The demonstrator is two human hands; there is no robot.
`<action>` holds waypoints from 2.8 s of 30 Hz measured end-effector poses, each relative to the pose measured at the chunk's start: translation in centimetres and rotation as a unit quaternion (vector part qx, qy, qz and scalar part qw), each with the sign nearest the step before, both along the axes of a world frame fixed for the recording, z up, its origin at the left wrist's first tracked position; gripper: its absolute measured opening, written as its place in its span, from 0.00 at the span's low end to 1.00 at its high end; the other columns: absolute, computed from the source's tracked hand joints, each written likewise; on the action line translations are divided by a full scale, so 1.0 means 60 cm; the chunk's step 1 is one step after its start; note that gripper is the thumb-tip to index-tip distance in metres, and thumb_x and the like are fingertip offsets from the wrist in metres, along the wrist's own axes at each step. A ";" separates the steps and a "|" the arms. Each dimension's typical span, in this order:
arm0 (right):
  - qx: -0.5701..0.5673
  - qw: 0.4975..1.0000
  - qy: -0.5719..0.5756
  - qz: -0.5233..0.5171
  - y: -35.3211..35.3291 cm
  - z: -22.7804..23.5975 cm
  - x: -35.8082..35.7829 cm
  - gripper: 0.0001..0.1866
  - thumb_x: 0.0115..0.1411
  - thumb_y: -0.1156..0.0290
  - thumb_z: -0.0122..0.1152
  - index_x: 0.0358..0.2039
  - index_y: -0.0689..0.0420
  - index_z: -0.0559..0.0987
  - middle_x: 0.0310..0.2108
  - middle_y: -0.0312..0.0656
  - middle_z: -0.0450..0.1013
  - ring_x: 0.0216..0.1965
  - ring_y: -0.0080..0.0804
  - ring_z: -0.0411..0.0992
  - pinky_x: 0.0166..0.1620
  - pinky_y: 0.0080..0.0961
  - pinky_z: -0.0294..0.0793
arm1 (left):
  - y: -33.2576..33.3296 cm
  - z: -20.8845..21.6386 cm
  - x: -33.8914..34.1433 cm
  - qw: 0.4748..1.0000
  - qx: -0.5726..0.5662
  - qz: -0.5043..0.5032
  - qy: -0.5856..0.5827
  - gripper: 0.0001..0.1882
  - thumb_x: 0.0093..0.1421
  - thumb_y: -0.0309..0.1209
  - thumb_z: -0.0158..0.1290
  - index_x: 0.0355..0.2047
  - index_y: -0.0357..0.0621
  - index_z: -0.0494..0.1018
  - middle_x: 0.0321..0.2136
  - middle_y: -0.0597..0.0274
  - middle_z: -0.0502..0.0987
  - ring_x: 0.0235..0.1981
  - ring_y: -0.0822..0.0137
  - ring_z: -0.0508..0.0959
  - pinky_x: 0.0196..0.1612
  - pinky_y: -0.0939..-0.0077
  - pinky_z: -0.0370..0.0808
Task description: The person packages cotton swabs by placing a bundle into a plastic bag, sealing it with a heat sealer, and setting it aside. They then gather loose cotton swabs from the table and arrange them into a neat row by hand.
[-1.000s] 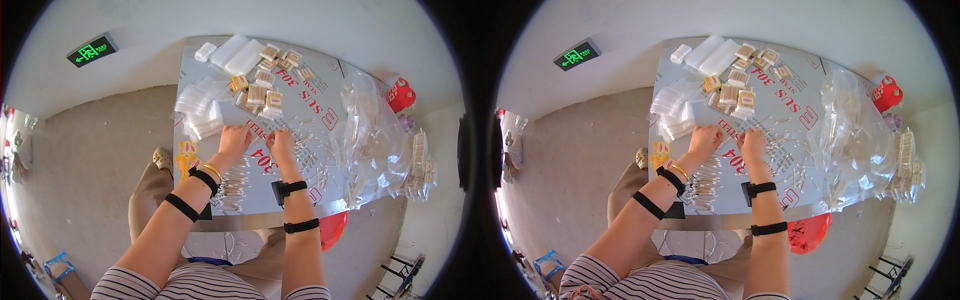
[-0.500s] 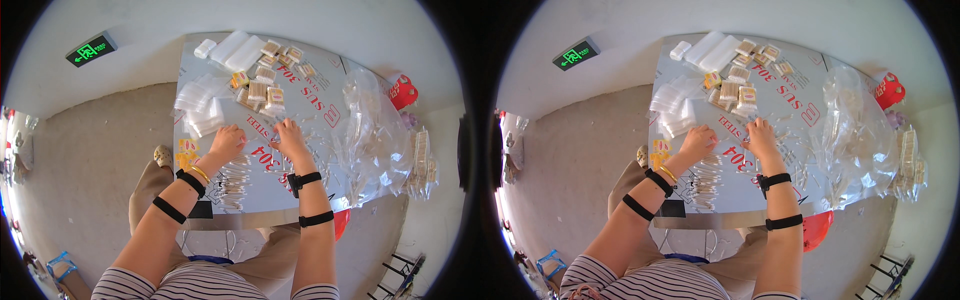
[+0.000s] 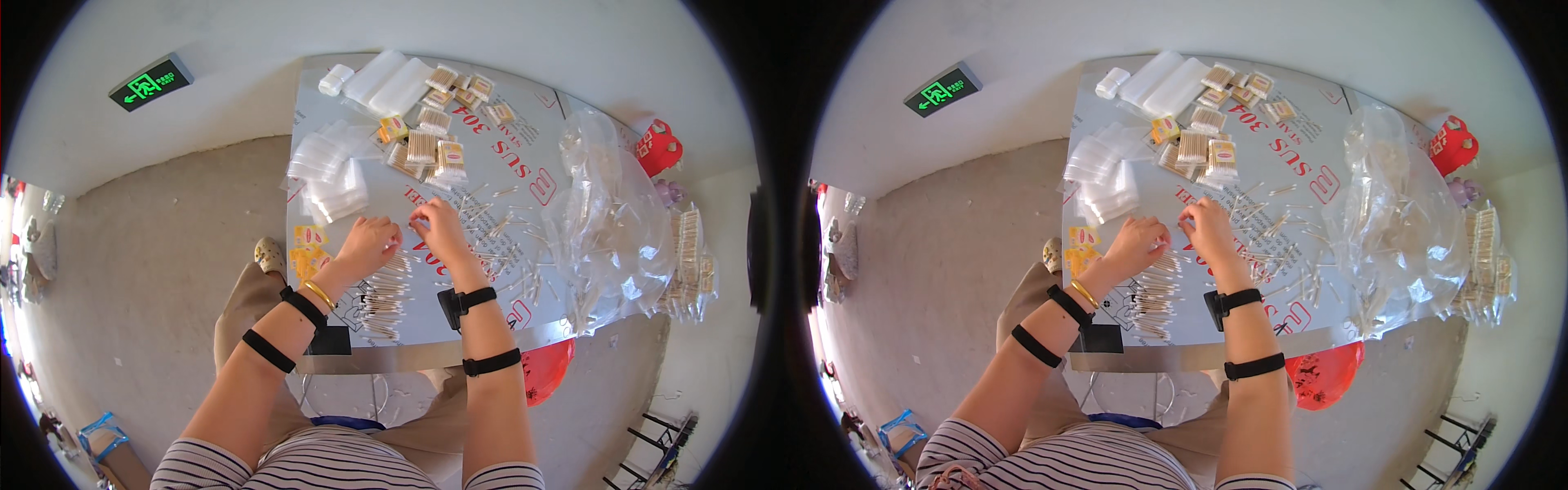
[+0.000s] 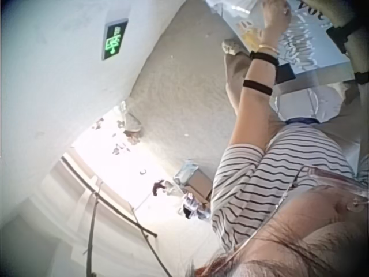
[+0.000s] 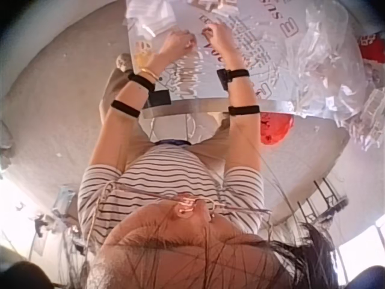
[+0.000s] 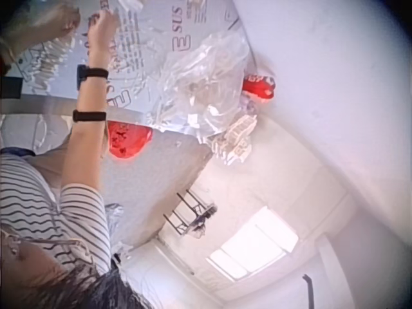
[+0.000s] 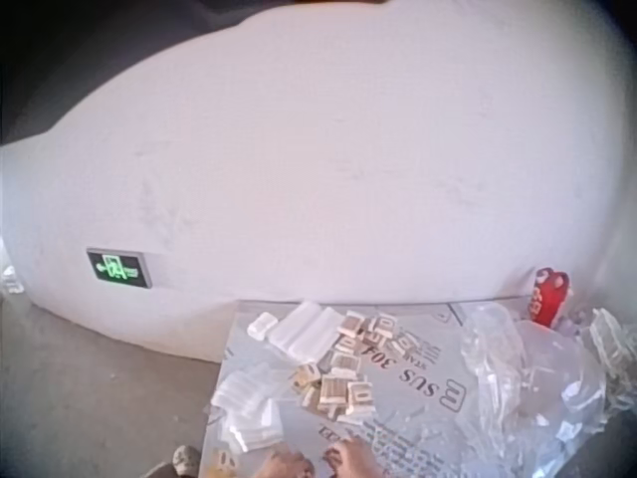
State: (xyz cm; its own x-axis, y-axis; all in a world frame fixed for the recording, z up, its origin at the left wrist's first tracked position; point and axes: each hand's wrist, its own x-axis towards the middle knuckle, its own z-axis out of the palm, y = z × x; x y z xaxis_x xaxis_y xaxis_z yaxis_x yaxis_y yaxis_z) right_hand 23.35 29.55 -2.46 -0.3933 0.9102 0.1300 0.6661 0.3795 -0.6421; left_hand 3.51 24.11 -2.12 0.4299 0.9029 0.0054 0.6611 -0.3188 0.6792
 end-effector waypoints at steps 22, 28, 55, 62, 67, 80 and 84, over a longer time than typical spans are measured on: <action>0.015 0.997 -0.045 -0.065 -0.060 0.006 0.031 0.09 0.51 0.72 0.69 0.29 0.55 0.76 0.31 0.40 0.72 0.38 0.45 0.72 0.42 0.41 0.72 | -0.061 -0.015 -0.006 0.956 0.139 -0.084 0.245 0.43 0.69 0.58 0.37 0.72 0.40 0.46 0.73 0.57 0.49 0.74 0.62 0.46 0.74 0.51 0.34; 0.016 0.999 -0.044 -0.019 -0.073 0.011 0.012 0.09 0.50 0.72 0.70 0.29 0.54 0.76 0.31 0.39 0.72 0.37 0.44 0.72 0.43 0.40 0.71 | -0.066 -0.017 -0.012 0.958 0.140 -0.059 0.244 0.41 0.69 0.57 0.38 0.71 0.40 0.49 0.73 0.56 0.50 0.74 0.62 0.47 0.74 0.50 0.34; 0.028 0.993 -0.048 -0.106 -0.152 0.040 0.121 0.10 0.50 0.76 0.68 0.34 0.53 0.80 0.37 0.40 0.74 0.43 0.45 0.69 0.47 0.42 0.69 | -0.049 -0.021 0.033 0.953 0.141 -0.055 0.261 0.40 0.69 0.57 0.36 0.71 0.41 0.49 0.73 0.60 0.49 0.74 0.63 0.45 0.74 0.50 0.33; -0.003 0.992 -0.097 -0.078 -0.187 0.027 0.139 0.09 0.48 0.74 0.70 0.31 0.53 0.80 0.38 0.40 0.68 0.45 0.44 0.66 0.49 0.40 0.67 | -0.060 -0.026 0.030 0.949 0.136 -0.071 0.274 0.41 0.69 0.59 0.33 0.72 0.43 0.48 0.73 0.60 0.49 0.75 0.64 0.44 0.74 0.49 0.31; 0.031 0.981 -0.131 -0.139 -0.113 0.014 0.128 0.06 0.50 0.72 0.70 0.27 0.53 0.79 0.37 0.39 0.69 0.44 0.44 0.67 0.48 0.40 0.67 | -0.067 -0.022 0.023 0.947 0.137 -0.080 0.279 0.41 0.69 0.59 0.32 0.72 0.44 0.47 0.73 0.60 0.49 0.75 0.64 0.44 0.74 0.48 0.30; -0.022 0.981 -0.180 -0.064 -0.146 0.051 0.145 0.14 0.46 0.73 0.73 0.33 0.53 0.78 0.40 0.39 0.67 0.48 0.44 0.67 0.51 0.40 0.67 | -0.069 -0.021 0.013 0.950 0.116 -0.089 0.277 0.40 0.70 0.58 0.33 0.73 0.45 0.47 0.73 0.61 0.48 0.75 0.66 0.43 0.73 0.47 0.30; -0.017 0.984 -0.155 -0.080 -0.136 0.032 0.149 0.12 0.48 0.74 0.72 0.32 0.54 0.78 0.39 0.40 0.68 0.46 0.44 0.67 0.51 0.40 0.68 | -0.067 -0.021 0.015 0.954 0.118 -0.088 0.259 0.40 0.70 0.58 0.34 0.73 0.45 0.47 0.73 0.61 0.48 0.75 0.65 0.44 0.73 0.46 0.30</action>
